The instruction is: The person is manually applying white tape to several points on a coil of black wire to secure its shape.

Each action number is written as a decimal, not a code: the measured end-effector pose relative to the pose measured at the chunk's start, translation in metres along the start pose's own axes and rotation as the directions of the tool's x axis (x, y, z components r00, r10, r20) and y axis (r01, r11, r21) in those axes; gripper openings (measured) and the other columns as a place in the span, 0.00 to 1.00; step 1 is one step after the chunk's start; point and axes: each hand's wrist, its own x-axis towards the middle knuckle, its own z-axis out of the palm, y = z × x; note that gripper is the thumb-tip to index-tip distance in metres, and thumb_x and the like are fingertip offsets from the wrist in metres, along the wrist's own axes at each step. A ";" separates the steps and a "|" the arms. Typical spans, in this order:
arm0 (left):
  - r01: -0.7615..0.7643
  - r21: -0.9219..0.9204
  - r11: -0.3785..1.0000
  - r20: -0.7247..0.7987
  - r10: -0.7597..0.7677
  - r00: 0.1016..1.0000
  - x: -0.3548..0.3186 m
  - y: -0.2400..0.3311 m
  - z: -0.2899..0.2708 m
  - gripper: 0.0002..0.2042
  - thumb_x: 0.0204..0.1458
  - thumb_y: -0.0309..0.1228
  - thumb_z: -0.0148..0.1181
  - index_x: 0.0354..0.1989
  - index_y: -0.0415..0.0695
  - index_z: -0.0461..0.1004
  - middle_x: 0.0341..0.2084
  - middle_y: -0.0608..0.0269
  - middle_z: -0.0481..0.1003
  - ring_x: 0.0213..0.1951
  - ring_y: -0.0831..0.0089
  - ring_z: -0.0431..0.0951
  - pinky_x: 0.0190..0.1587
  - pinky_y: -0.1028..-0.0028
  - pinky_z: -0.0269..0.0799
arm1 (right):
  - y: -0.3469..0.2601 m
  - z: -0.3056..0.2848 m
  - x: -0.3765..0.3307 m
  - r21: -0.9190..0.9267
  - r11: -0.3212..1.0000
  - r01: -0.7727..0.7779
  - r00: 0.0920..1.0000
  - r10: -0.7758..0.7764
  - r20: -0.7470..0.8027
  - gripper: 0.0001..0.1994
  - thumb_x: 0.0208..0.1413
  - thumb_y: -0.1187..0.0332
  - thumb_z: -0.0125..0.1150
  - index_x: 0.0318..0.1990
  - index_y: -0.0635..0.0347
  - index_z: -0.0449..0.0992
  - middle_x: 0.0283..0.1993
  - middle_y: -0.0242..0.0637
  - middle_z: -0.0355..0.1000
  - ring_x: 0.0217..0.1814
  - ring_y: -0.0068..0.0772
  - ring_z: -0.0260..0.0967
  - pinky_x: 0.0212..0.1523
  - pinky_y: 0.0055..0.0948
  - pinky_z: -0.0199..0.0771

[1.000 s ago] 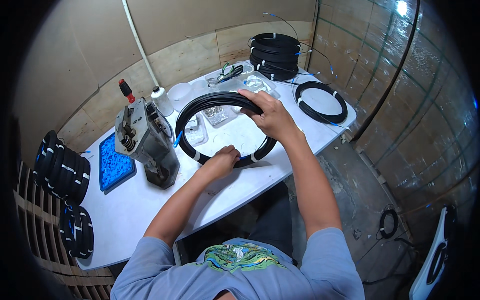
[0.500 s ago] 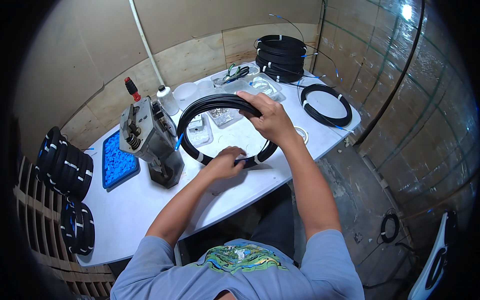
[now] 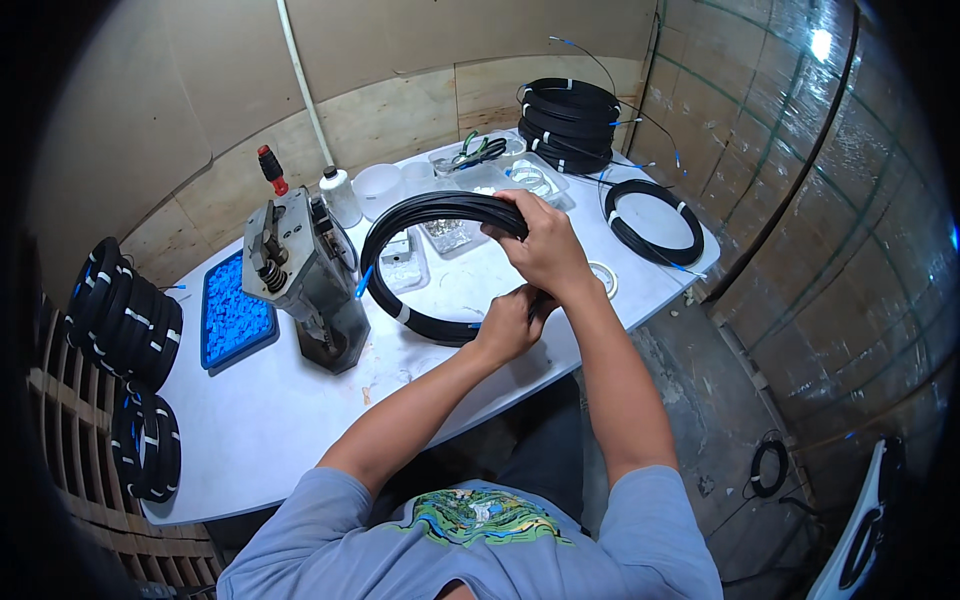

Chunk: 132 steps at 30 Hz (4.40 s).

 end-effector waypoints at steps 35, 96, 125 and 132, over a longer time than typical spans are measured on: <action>0.087 0.338 0.937 0.198 -0.161 0.967 0.065 0.044 -0.213 0.23 0.46 0.34 0.70 0.50 0.40 0.73 0.29 0.51 0.79 0.32 0.60 0.79 0.39 0.66 0.73 | 0.011 -0.022 -0.003 0.245 0.950 -0.191 0.959 0.128 0.252 0.33 0.53 0.78 0.64 0.67 0.41 0.65 0.52 0.41 0.76 0.44 0.31 0.75 0.48 0.29 0.75; 0.116 0.424 0.898 0.262 -0.245 0.934 0.075 0.041 -0.206 0.13 0.48 0.35 0.68 0.35 0.40 0.75 0.20 0.53 0.76 0.24 0.61 0.75 0.29 0.64 0.68 | 0.006 -0.018 -0.015 0.443 0.834 -0.329 0.941 0.253 0.224 0.23 0.48 0.68 0.75 0.52 0.56 0.76 0.36 0.36 0.79 0.39 0.27 0.77 0.42 0.26 0.77; 0.329 0.062 0.942 0.462 -0.319 0.828 0.081 0.026 -0.222 0.22 0.54 0.47 0.66 0.46 0.40 0.75 0.19 0.69 0.70 0.21 0.76 0.71 0.25 0.75 0.67 | -0.014 -0.018 0.012 0.141 0.940 -0.309 0.918 0.256 0.304 0.26 0.50 0.70 0.71 0.58 0.52 0.69 0.43 0.46 0.76 0.42 0.38 0.78 0.44 0.34 0.78; 0.132 0.374 0.918 0.300 -0.255 0.919 0.075 0.039 -0.219 0.15 0.49 0.27 0.66 0.45 0.40 0.74 0.26 0.50 0.78 0.28 0.59 0.78 0.34 0.64 0.70 | -0.011 -0.013 0.015 -0.107 0.994 -0.011 0.940 0.047 0.338 0.32 0.56 0.69 0.65 0.68 0.36 0.62 0.45 0.40 0.76 0.38 0.42 0.75 0.41 0.38 0.76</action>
